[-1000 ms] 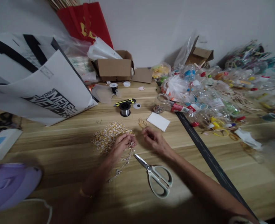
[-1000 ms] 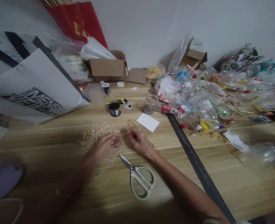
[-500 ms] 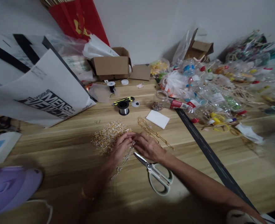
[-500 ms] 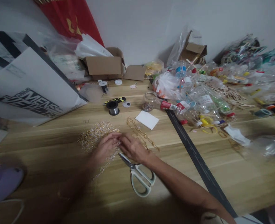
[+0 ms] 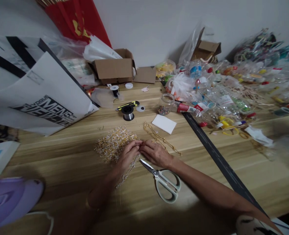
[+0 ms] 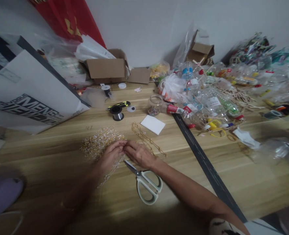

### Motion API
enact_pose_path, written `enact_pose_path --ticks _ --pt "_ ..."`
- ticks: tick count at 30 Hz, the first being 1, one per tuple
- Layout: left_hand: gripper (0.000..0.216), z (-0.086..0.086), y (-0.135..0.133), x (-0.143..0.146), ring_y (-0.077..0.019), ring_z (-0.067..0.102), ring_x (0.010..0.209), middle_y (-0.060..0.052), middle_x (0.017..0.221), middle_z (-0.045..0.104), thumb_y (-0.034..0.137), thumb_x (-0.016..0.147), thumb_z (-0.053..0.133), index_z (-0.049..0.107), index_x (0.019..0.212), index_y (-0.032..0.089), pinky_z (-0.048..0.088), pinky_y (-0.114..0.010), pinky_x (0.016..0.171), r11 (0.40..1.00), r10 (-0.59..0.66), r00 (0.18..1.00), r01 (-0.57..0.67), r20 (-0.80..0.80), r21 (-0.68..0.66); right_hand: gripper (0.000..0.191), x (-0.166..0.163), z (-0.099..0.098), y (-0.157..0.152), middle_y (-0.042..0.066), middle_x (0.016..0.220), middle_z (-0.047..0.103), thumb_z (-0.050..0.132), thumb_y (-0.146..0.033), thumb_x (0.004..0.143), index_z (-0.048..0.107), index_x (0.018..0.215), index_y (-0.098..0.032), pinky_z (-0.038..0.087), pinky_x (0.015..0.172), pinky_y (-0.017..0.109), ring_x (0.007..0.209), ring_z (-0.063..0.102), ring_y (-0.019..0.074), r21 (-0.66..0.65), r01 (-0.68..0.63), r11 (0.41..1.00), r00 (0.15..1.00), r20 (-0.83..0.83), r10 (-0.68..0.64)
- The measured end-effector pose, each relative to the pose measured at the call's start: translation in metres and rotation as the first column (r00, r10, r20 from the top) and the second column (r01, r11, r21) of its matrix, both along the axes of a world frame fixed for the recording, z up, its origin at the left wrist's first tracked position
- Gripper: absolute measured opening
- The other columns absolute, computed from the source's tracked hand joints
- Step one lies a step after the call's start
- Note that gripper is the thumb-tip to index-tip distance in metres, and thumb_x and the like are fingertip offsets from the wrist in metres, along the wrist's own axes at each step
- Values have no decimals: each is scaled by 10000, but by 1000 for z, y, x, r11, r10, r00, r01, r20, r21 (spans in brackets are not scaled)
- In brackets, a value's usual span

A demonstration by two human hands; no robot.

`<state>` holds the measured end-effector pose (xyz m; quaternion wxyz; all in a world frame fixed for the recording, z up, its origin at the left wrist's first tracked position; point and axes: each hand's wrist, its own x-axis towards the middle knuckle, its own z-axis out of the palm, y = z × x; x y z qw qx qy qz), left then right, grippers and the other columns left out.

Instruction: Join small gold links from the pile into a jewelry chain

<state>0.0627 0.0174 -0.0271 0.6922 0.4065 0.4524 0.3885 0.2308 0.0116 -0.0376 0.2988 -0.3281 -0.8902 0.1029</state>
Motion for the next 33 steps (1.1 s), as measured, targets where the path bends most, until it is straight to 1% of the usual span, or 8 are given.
enact_pose_path --ticks 3,7,11,14,18,21,24,33 --pt "225 1 2 0 -166 609 828 -49 900 648 250 684 646 640 886 152 475 -275 755 1000 2 999 -2 35 -16 173 1 2 1 99 944 588 409 -208 935 572 966 -158 473 730 285 834 555 164 -137 -7 991 989 -145 -13" --pt "233 -1 5 -1 -149 613 702 -45 827 651 250 679 651 635 885 143 474 -263 651 1000 -9 1000 10 19 -17 159 2 6 5 61 823 591 460 -240 919 587 853 -170 453 710 288 777 549 160 -284 10 959 940 -324 -106" --pt "259 -1 7 -2 -149 611 642 -43 782 664 278 669 677 633 884 139 456 -255 577 998 -31 998 34 -60 46 178 2 5 7 42 763 599 519 -285 889 602 787 -165 429 669 272 723 546 152 -404 27 914 900 -388 -198" --pt "241 2 7 -1 -143 596 593 -30 686 654 295 649 702 638 812 130 444 -247 549 993 -61 989 73 -133 88 175 2 3 9 34 743 603 557 -303 859 612 775 -159 423 653 261 711 545 149 -479 10 878 872 -426 -243" --pt "209 6 7 -1 -133 582 562 -20 611 636 313 649 708 626 705 129 427 -229 524 986 -94 978 118 -187 118 196 2 2 10 20 709 594 587 -331 825 606 764 -145 420 630 248 669 536 135 -591 -23 806 805 -489 -336" --pt "209 5 7 -2 -125 563 537 -19 574 629 321 653 705 624 678 130 419 -225 512 984 -90 976 117 -197 131 232 2 1 11 -5 646 552 588 -367 817 597 760 -142 395 565 229 580 495 111 -664 -47 746 770 -500 -396" --pt "206 5 7 -2 -120 553 521 -18 565 627 323 657 704 626 676 134 412 -225 506 988 -66 977 93 -205 126 254 3 -1 12 -25 603 507 589 -396 813 590 770 -146 366 510 217 519 454 95 -701 -81 709 762 -502 -409" --pt "173 12 6 -2 -104 531 504 -6 553 606 288 654 710 629 664 136 403 -216 500 990 -50 982 73 -181 119 248 3 1 12 -7 637 528 574 -388 821 595 764 -147 374 532 217 566 464 104 -671 -47 740 767 -499 -403"
